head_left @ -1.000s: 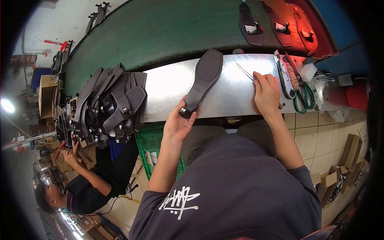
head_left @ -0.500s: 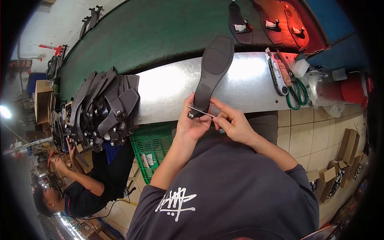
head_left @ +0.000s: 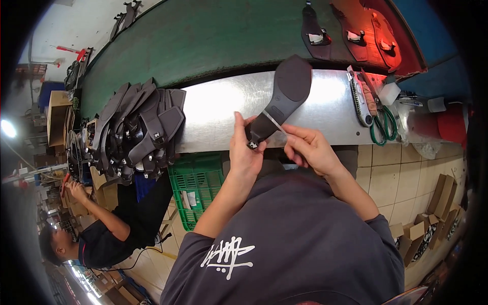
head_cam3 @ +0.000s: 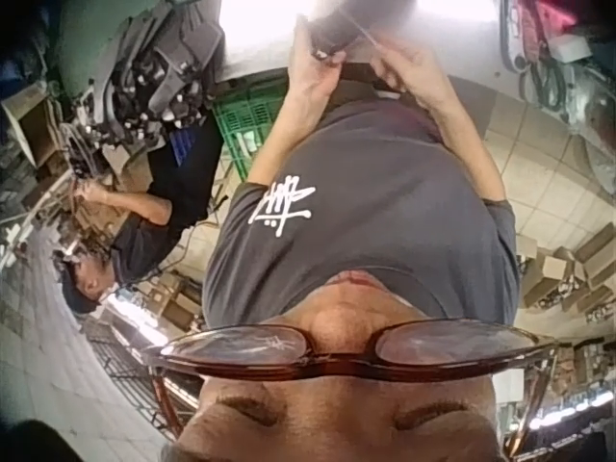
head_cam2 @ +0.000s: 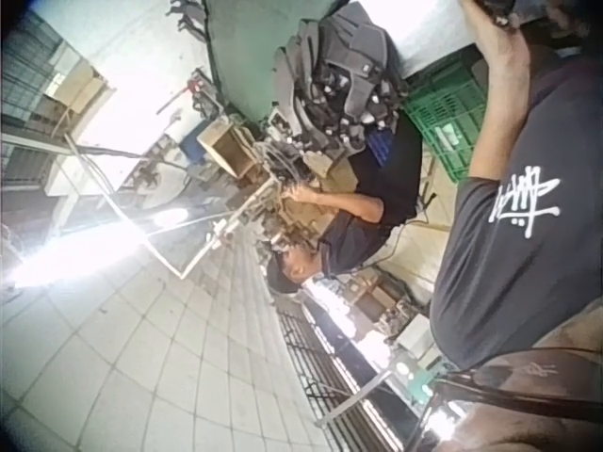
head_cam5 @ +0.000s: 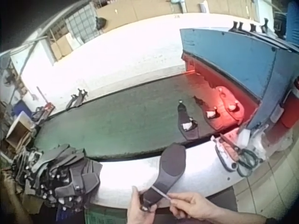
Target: The worker is attaching straps and components to shoe insoles at a workstation.
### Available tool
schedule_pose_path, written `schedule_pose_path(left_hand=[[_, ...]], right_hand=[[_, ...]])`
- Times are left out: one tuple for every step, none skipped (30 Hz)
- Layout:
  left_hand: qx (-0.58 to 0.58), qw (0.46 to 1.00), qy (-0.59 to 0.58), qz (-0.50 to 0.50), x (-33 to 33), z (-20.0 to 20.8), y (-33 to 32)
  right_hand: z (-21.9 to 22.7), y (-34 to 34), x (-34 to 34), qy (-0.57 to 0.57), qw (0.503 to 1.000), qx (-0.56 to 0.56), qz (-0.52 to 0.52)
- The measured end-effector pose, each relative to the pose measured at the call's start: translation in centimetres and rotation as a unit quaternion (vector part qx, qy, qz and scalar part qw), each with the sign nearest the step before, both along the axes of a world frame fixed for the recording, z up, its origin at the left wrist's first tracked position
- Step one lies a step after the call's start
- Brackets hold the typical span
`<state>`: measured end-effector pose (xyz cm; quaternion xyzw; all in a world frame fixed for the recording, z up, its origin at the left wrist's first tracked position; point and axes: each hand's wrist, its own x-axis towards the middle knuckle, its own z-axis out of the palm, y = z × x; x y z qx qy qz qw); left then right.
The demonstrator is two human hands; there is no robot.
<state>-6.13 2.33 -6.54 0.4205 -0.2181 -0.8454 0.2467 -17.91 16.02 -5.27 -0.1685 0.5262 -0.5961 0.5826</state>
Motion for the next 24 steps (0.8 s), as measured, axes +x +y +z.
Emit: schedule_pose_path(left_hand=[[-0.104, 0.995, 0.008, 0.001, 0.0, 0.1, -0.1], [-0.16, 0.987, -0.025, 0.011, -0.2, 0.5, 0.0], [-0.16, 0.987, -0.025, 0.012, -0.5, 0.9, 0.1], [-0.202, 0.978, -0.04, 0.023, -0.6, 1.2, 0.2], [-0.243, 0.968, -0.055, 0.034, -0.8, 1.3, 0.3], [-0.242, 0.968, -0.055, 0.033, -0.7, 0.8, 0.5], [-0.273, 0.959, -0.062, 0.03, -0.6, 0.0, 0.5], [-0.304, 0.95, -0.069, 0.026, -0.5, -0.5, 0.6], [-0.304, 0.95, -0.07, 0.026, -0.5, -0.9, 0.7], [-0.31, 0.947, -0.064, 0.05, -0.7, -1.0, 0.7], [-0.316, 0.944, -0.059, 0.075, -0.8, -1.1, 0.7], [-0.316, 0.944, -0.059, 0.076, -0.5, -0.9, 0.7], [-0.296, 0.952, -0.057, 0.052, -0.2, -0.5, 0.6], [-0.275, 0.959, -0.056, 0.028, 0.0, -0.2, 0.4], [-0.276, 0.959, -0.055, 0.029, 0.0, 0.0, 0.4], [-0.271, 0.96, -0.062, 0.042, -0.1, 0.3, 0.3], [-0.266, 0.96, -0.069, 0.055, -0.1, 0.4, 0.1], [-0.267, 0.96, -0.069, 0.055, 0.0, 0.6, -0.1], [-0.272, 0.958, -0.081, 0.042, 0.3, 0.8, -0.2], [-0.277, 0.956, -0.093, 0.028, 0.5, 0.9, -0.2], [-0.276, 0.956, -0.093, 0.028, 0.5, 0.9, -0.1], [-0.285, 0.955, -0.086, 0.022, 0.3, 0.9, 0.0], [-0.293, 0.953, -0.079, 0.016, 0.2, 1.0, 0.1], [-0.293, 0.953, -0.079, 0.015, 0.1, 1.3, 0.2]], right_hand=[[0.2, 0.2, 0.0, -0.012, 0.999, -0.002, 0.041], [-0.1, 0.4, 0.3, -0.004, 0.997, -0.021, 0.077], [-0.2, 0.4, 0.7, -0.003, 0.997, -0.021, 0.078], [-0.1, 0.4, 1.2, -0.02, 0.997, -0.018, 0.078], [0.0, 0.3, 1.7, -0.036, 0.996, -0.014, 0.077], [0.1, 0.0, 2.0, -0.042, 0.998, 0.011, 0.042], [0.2, -0.2, 2.2, -0.043, 0.998, 0.011, 0.042], [0.2, -0.3, 2.4, -0.056, 0.998, 0.008, 0.03], [0.2, -0.3, 2.5, -0.07, 0.997, 0.005, 0.018], [0.2, -0.4, 2.3, -0.07, 0.997, 0.005, 0.019], [0.3, -0.4, 1.9, -0.116, 0.993, -0.007, 0.016], [0.2, -0.3, 1.5, -0.161, 0.987, -0.018, 0.012], [-0.5, -0.2, 1.1, -0.187, 0.982, -0.017, -0.02], [-0.6, 0.0, 0.4, -0.204, 0.978, -0.039, -0.012], [-0.7, 0.1, -0.1, -0.221, 0.973, -0.061, -0.005], [-0.2, 0.2, -0.3, -0.18, 0.982, -0.062, 0.006], [0.1, 0.3, -0.1, -0.18, 0.982, -0.063, 0.007], [0.4, 0.4, 0.6, -0.026, 0.998, -0.054, 0.017], [0.8, 0.6, 1.0, 0.128, 0.99, -0.043, 0.027], [1.1, 0.7, 1.2, 0.247, 0.968, -0.035, 0.035], [0.7, 0.5, 1.4, 0.246, 0.968, -0.035, 0.035], [0.0, 0.0, 1.7, 0.416, 0.904, -0.097, -0.024], [-0.2, -0.4, 2.0, 0.57, 0.803, -0.155, -0.082], [0.2, -0.2, 2.3, 0.561, 0.812, -0.143, -0.075]])
